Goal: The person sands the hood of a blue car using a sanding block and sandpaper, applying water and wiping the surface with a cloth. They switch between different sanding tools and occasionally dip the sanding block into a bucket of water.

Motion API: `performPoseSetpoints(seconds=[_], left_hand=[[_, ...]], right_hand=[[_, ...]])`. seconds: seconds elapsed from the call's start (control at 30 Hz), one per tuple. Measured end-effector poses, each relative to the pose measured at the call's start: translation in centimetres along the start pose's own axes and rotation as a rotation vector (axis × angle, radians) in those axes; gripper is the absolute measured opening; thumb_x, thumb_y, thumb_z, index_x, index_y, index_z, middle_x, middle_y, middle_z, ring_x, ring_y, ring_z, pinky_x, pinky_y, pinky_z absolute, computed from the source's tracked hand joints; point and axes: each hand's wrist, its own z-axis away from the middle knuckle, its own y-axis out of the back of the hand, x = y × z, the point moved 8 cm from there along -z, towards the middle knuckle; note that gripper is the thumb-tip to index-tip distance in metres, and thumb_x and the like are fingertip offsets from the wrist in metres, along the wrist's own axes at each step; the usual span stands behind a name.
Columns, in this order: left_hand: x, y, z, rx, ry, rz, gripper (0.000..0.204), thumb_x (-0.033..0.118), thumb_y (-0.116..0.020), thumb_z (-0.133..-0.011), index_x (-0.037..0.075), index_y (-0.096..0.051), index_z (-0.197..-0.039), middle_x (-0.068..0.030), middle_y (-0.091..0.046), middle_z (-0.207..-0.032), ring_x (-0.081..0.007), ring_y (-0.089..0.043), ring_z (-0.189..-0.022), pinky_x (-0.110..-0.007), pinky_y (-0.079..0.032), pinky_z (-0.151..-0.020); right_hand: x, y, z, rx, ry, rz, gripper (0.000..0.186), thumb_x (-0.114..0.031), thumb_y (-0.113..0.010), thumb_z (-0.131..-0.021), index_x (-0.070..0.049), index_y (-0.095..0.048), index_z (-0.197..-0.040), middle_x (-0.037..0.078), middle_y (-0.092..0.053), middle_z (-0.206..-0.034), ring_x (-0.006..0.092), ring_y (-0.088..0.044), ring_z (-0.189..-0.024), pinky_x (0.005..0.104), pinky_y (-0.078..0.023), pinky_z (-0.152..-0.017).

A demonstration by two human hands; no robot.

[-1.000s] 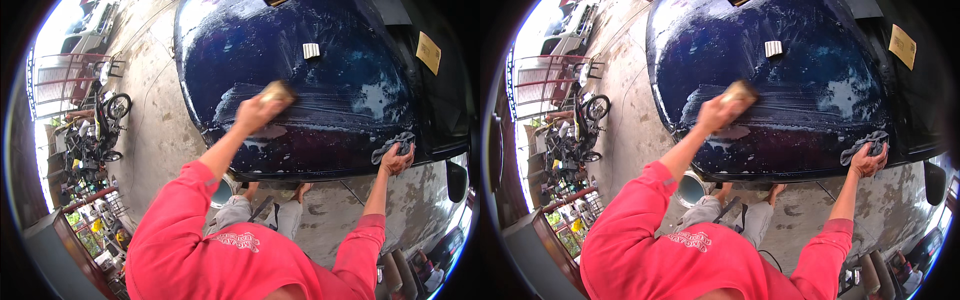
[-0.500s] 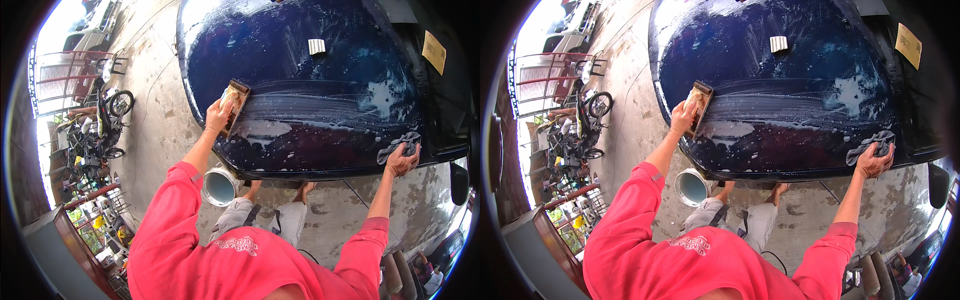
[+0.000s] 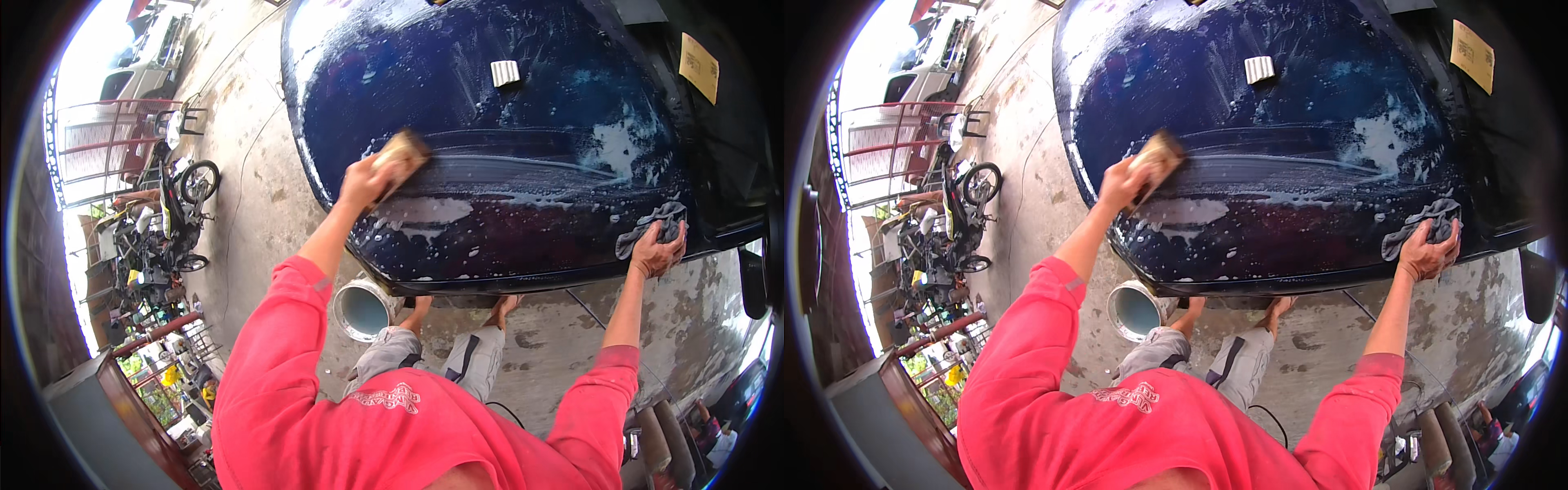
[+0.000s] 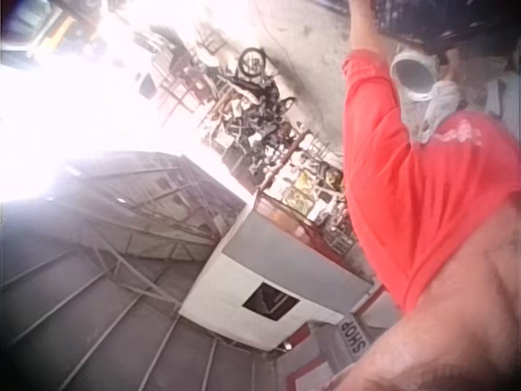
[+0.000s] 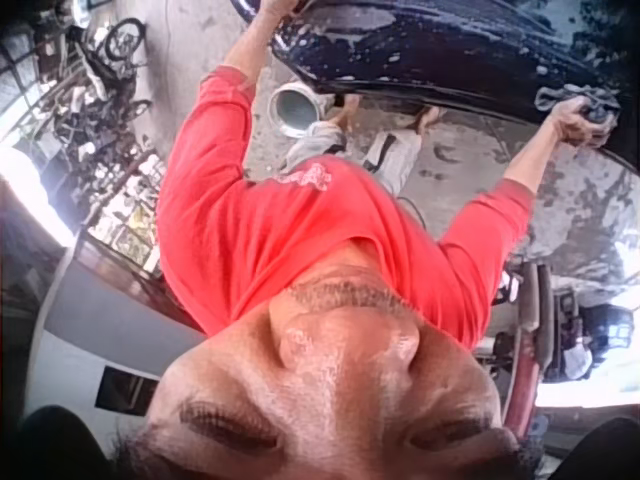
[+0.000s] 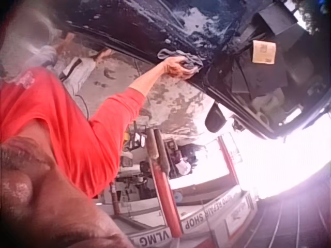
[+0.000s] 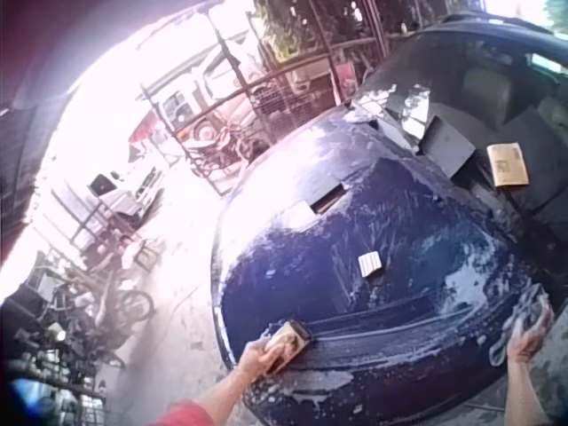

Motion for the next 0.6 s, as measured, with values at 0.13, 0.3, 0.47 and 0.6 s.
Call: performPoseSetpoints(seconds=[0.13,0.3,0.47,0.6], left_hand=[[3.0,-4.5,-1.6,0.058,-0.063,0.002,0.049,0.045,-0.070,-0.104,0.003,-0.079,-0.127,-0.0154,-0.084,-0.106,-0.0233,-0.082,-0.096,-0.040,-0.065,-0.084],[20.1,-28.3,-9.1,-0.217,-0.315,-0.378,0.073,0.073,-0.063,-0.098,0.002,-0.078,-0.104,-0.0261,-0.079,-0.093,-0.0455,-0.078,-0.092,-0.056,-0.061,-0.082],[11.1,-15.2,-5.2,-0.167,-0.228,-0.349,0.070,0.071,-0.068,-0.097,0.003,-0.080,-0.111,-0.0234,-0.081,-0.099,-0.0418,-0.079,-0.094,-0.051,-0.063,-0.084],[-2.4,1.3,-0.1,0.067,0.199,-0.182,0.045,0.040,-0.070,-0.105,0.001,-0.079,-0.123,-0.0140,-0.084,-0.099,-0.0203,-0.080,-0.089,-0.036,-0.061,-0.081]], right_hand=[[0.2,-0.1,-0.1,0.005,-0.030,-0.029,0.059,-0.039,-0.081,-0.094,-0.024,-0.063,-0.147,0.007,-0.066,-0.147,0.0329,-0.059,-0.137,0.0494,-0.050,-0.111],[-0.1,0.2,-0.4,0.026,0.039,-0.050,0.058,-0.038,-0.081,-0.095,-0.022,-0.063,-0.147,0.009,-0.069,-0.142,0.0345,-0.060,-0.135,0.0494,-0.049,-0.112],[-0.2,0.1,-0.3,-0.001,0.025,-0.044,0.058,-0.040,-0.080,-0.095,-0.021,-0.062,-0.147,0.010,-0.068,-0.144,0.0347,-0.060,-0.136,0.0493,-0.048,-0.113],[-0.2,0.2,0.0,0.009,0.015,-0.010,0.057,-0.039,-0.080,-0.095,-0.022,-0.063,-0.147,0.009,-0.068,-0.144,0.0341,-0.059,-0.137,0.0502,-0.049,-0.112]])
